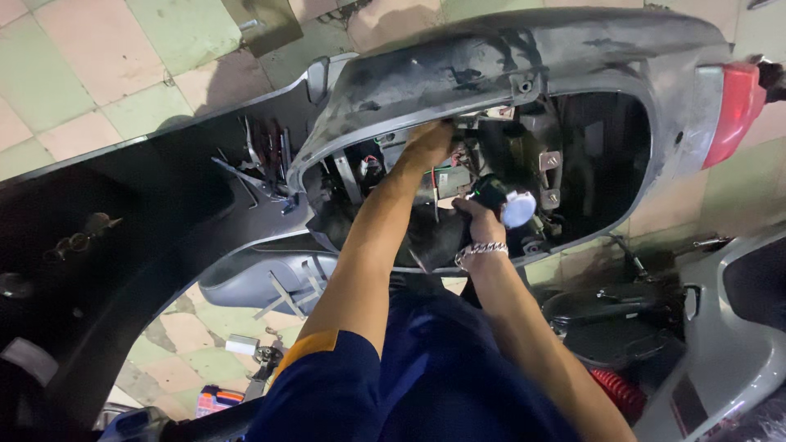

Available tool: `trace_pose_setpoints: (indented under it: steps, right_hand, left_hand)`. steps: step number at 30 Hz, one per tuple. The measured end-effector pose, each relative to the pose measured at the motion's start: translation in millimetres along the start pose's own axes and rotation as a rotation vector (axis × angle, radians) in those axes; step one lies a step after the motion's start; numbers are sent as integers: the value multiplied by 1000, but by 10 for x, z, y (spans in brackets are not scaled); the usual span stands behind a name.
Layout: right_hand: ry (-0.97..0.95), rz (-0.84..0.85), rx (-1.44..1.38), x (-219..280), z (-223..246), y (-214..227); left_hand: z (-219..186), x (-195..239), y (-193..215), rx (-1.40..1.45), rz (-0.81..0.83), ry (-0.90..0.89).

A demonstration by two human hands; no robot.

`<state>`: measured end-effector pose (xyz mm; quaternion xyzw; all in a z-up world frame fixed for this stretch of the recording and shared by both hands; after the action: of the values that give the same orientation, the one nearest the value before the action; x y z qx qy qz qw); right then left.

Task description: The person works on the rear section of a scooter with the seat removed, using a power drill to remove and install screws on the battery and surrounding components. They also handle wires and other internal parts within the scooter's body.

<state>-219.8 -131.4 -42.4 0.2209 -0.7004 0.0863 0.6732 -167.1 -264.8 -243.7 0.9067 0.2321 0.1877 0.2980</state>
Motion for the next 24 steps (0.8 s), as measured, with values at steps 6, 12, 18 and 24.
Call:
trace_pose_setpoints:
  steps: [6, 12, 18, 24]
  right_hand:
    - [220, -31, 265, 158, 242, -187]
    - [419, 29, 429, 155, 420, -316]
    - [392, 70, 533, 1, 599, -143]
    - [606, 170, 589, -320, 458, 214]
  left_hand:
    - [218, -40, -313, -116, 204, 78]
    - [165, -26, -167, -42, 217, 173]
    - [47, -69, -22, -6, 308, 184]
    - [196, -30, -250, -33, 125, 90]
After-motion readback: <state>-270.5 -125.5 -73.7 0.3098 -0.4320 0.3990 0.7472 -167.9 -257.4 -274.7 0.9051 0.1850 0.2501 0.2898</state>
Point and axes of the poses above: each hand's wrist, its own x-axis away from the middle knuckle, its own y-axis out of the back of the hand, z = x × y, the point moved 4 cm from there along -x, towards the middle knuckle, and after that the axes turned 14 degrees about -y, right-handed, at the moved point
